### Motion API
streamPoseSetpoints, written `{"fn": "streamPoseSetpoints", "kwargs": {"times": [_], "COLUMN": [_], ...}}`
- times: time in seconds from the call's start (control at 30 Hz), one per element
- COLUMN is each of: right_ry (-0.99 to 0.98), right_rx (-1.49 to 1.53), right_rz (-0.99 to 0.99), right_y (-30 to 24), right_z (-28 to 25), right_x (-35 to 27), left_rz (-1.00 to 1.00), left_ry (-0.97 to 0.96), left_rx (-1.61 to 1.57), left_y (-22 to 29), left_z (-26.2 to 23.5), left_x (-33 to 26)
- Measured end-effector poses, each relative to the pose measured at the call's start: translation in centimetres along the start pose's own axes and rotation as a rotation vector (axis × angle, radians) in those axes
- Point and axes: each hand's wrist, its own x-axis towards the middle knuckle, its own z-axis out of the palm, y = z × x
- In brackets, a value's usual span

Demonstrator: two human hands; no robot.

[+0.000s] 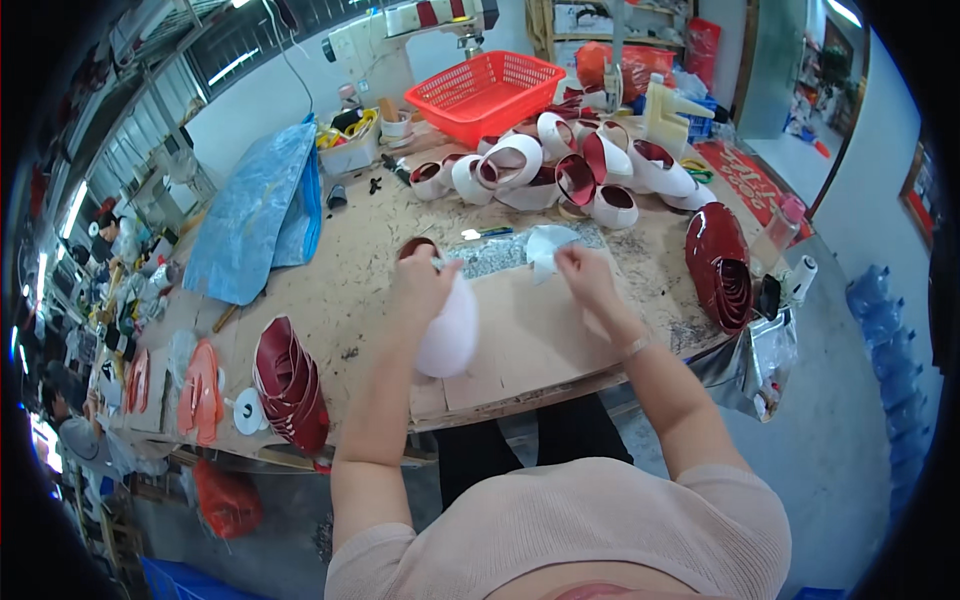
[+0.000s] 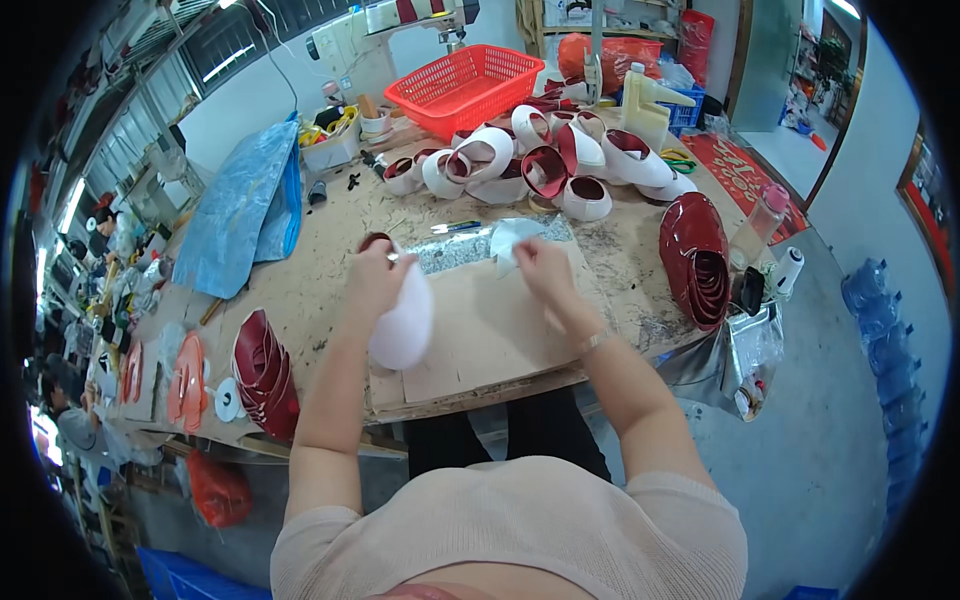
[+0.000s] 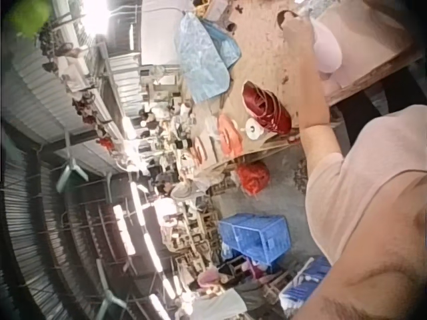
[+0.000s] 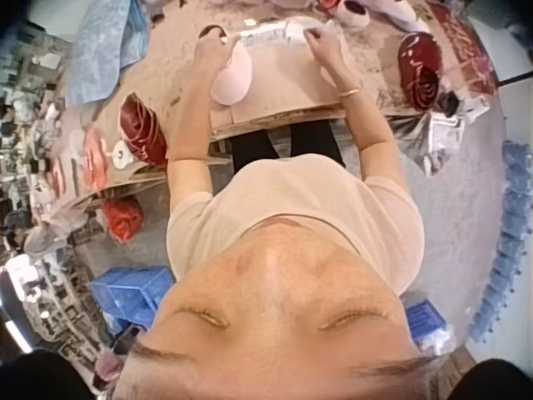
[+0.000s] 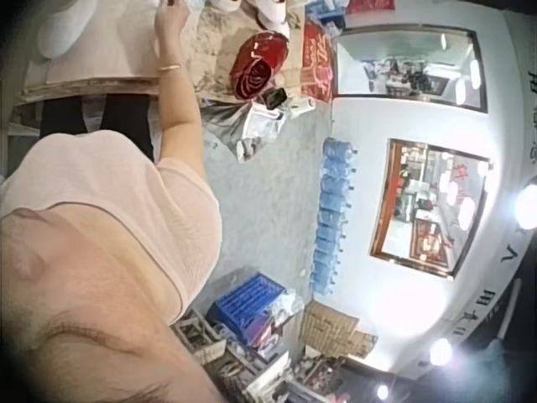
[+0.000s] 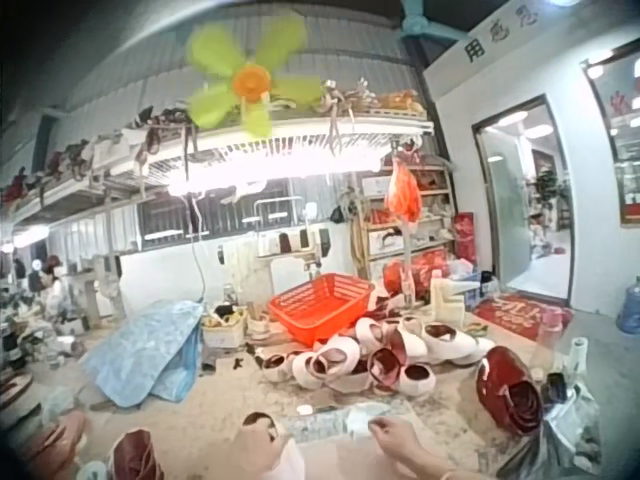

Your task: Assembling and cleaning red patent leather shoe uppers at a factory workbench.

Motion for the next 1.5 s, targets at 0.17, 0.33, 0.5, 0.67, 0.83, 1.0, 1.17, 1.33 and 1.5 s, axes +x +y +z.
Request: {"fn": "streamPoseSetpoints", "kwargs": {"times": [0.17, 0.33, 0.5, 0.67, 0.83, 1.0, 1.17, 1.33, 1.5], "right_ry": [0.136, -0.051, -0.156, -0.538, -0.539, -0.538, -0.189, -0.225, -0.285], "right_rx": [-0.174, -0.135, 0.164, 0.616, 0.809, 0.505, 0.600, 0.532, 0.544], "right_rz": [-0.156, -0.106, -0.610, -0.458, -0.145, -0.086, 0.140, 0.198, 0.198], "right_y": [2.5, 12.4, 0.3, 1.1, -3.0, 1.3, 0.8, -5.0, -8.5], "right_z": [2.8, -2.2, -1.5, -1.9, -2.3, -2.5, -0.5, -2.2, -2.7], "right_x": [7.7, 14.6, 7.5, 6.9, 2.5, 1.0, -5.6, -11.3, -13.9], "left_rz": [0.116, 0.524, 0.694, 0.666, 0.424, 0.597, 0.879, 0.932, 0.910], "left_ry": [0.101, 0.443, 0.563, 0.257, 0.379, 0.548, 0.497, 0.526, 0.459], "left_rx": [-0.131, -0.241, -0.171, -0.616, -0.827, -0.754, -0.072, 0.106, 0.051], "left_y": [0.8, 5.8, 5.5, 6.1, 6.3, 6.0, 3.4, 4.4, 4.0], "left_z": [5.8, 13.5, 7.3, 7.4, 7.5, 7.4, 8.3, 10.1, 9.0], "left_x": [-2.9, -1.0, -0.7, -2.2, -4.5, -6.1, -7.9, -11.3, -12.0]}}
